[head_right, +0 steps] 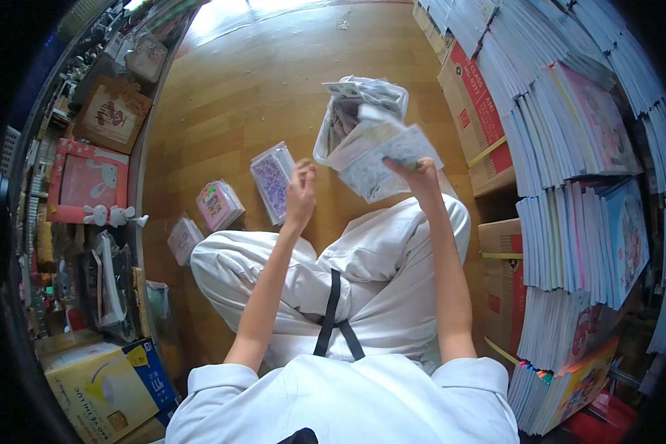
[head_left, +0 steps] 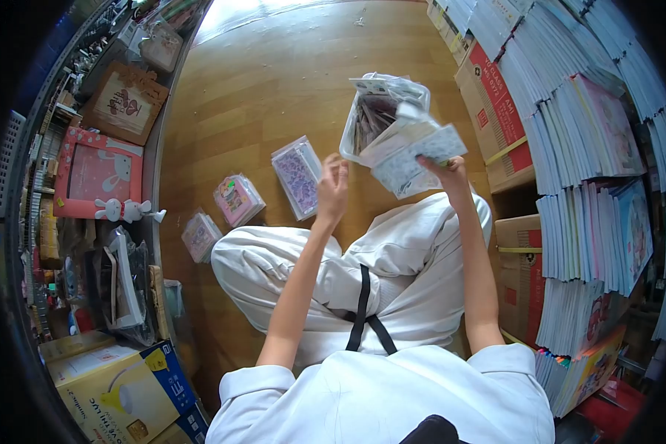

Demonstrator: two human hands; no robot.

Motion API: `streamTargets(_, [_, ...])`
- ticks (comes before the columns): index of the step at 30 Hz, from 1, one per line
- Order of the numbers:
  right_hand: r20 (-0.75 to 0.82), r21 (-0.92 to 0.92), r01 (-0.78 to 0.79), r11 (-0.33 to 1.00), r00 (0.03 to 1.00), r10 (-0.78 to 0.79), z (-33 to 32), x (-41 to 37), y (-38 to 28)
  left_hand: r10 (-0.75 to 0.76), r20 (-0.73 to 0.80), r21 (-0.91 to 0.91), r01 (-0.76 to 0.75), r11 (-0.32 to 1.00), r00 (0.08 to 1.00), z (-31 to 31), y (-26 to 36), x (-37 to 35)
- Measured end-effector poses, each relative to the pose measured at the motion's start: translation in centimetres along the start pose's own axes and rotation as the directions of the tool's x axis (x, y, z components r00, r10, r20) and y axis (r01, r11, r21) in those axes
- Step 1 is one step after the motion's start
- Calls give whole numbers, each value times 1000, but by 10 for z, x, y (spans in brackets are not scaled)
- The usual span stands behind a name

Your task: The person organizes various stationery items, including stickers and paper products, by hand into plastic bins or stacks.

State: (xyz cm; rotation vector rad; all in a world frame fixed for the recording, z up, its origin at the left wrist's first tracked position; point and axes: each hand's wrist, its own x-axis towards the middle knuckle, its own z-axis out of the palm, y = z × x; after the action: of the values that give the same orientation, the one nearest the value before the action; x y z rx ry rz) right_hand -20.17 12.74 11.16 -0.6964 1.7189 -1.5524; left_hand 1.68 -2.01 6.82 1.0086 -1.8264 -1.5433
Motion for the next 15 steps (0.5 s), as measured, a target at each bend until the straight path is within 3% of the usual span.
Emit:
streamTargets(1, [89, -72, 81, 994, 993, -75, 9, -4, 1, 48, -67, 36, -46, 998, 997, -14, 6, -10])
streamTargets(3, [285, -187, 263, 947, 937, -204, 33, -8, 0, 376, -65, 203, -357, 912, 924, -33, 5, -25])
streamTargets(4, [371, -383, 293, 876, 917, -145, 44, -9, -3, 357, -40, 44, -355, 934, 933, -34, 10, -32])
streamTargets(7, [502, -416, 472, 777, 832, -236, 73, -6, 15, 187, 212, -148, -158, 976, 959, -35, -16, -36])
streamTargets(8, [529, -443, 506, 740, 814, -240, 77, -5, 23, 98, 161, -226, -60, 972, 982, -29, -24, -37])
streamTargets(12, [395, -460, 508, 728, 852, -345, 74, -18, 39, 67, 34, -128, -62, 990, 997, 0, -46, -42])
streamTargets(14, [325, -467, 535, 704, 844, -426, 62, -24, 47, 111, 46, -115, -105, 988, 993, 8, -58, -43])
streamTargets(15, [261, -475, 433, 766, 901, -347, 57, -27, 52, 130, 50, -108, -124, 986, 990, 10, -55, -45])
